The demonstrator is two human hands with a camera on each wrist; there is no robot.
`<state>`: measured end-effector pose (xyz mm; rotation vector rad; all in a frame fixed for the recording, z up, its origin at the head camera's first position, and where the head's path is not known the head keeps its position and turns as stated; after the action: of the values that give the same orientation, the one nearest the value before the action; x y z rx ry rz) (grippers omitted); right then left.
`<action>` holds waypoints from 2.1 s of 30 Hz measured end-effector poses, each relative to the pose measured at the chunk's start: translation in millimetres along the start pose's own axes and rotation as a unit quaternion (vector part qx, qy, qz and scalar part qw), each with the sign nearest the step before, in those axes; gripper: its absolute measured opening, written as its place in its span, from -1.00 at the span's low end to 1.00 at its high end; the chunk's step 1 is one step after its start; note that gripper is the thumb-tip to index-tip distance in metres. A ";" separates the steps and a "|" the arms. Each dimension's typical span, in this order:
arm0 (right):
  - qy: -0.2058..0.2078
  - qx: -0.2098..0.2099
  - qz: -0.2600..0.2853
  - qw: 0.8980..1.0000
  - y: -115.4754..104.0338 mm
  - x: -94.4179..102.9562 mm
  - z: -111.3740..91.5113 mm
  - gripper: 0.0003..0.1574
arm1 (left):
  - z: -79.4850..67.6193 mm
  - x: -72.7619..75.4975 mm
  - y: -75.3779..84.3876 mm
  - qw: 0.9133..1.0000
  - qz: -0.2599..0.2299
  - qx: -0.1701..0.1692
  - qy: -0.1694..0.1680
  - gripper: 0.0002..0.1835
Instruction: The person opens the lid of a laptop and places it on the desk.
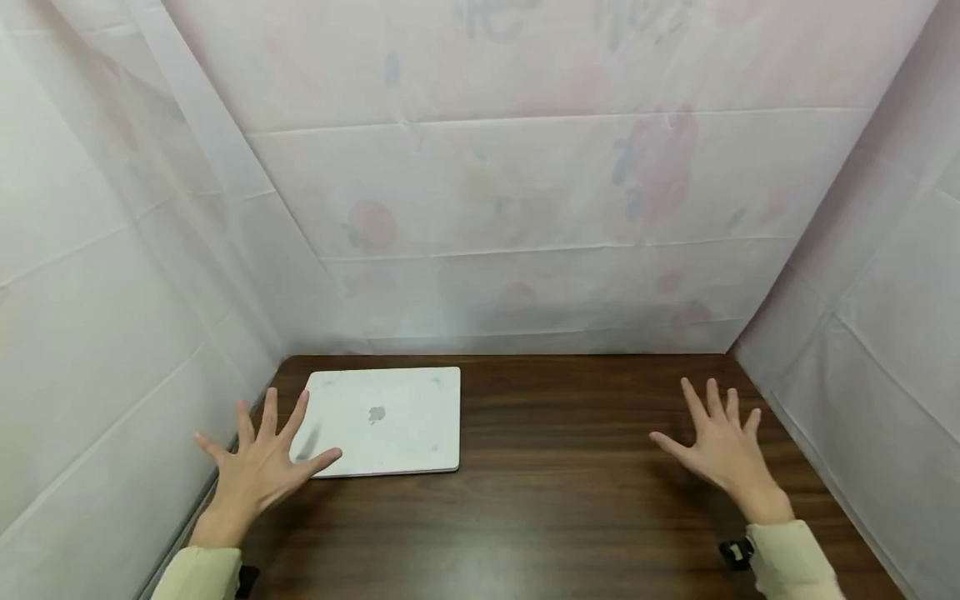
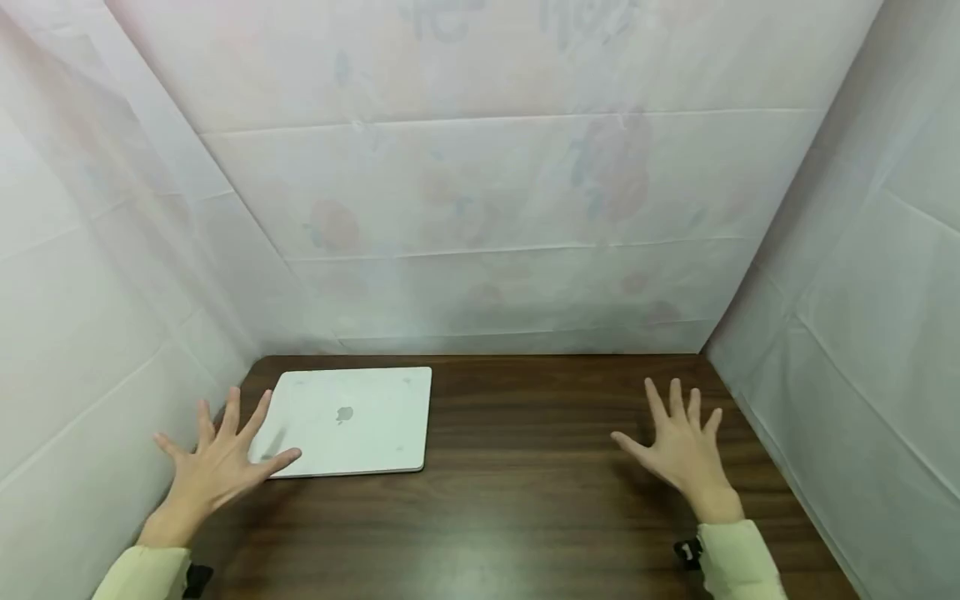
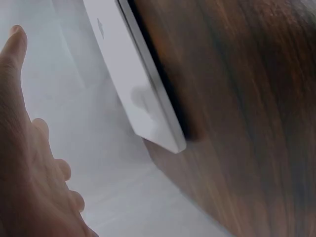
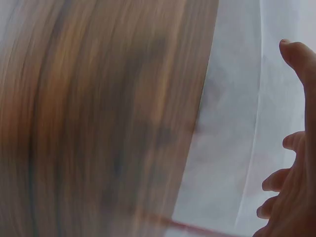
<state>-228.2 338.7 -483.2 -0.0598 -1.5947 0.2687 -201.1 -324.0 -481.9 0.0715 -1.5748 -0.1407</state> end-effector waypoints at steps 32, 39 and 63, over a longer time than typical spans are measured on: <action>-0.065 0.111 0.057 0.990 -172.7 -62.1 58.1 0.32 | 60.5 -7.4 -18.5 0.999 -0.003 -0.008 -0.033 0.09; -0.090 0.131 0.067 0.985 -207.7 -71.1 65.5 0.34 | 75.9 1.6 -22.3 0.999 -0.016 0.000 -0.038 0.09; -0.108 0.194 0.078 0.972 -298.9 -97.5 85.4 0.31 | 114.2 -25.7 -24.9 0.992 -0.087 0.027 -0.087 0.13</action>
<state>-270.1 17.5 -517.9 0.1520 -1.7281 0.7268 -316.1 -340.2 -511.1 0.2456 -1.7455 -0.2469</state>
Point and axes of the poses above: each hand's wrist, its own z-axis towards the middle knuckle, its own x-axis out of the back of the hand, y = z × x, the point moved 3 cm from there along z, towards the middle knuckle, and after that the axes turned 13 degrees about -y, right-handed, at the moved point
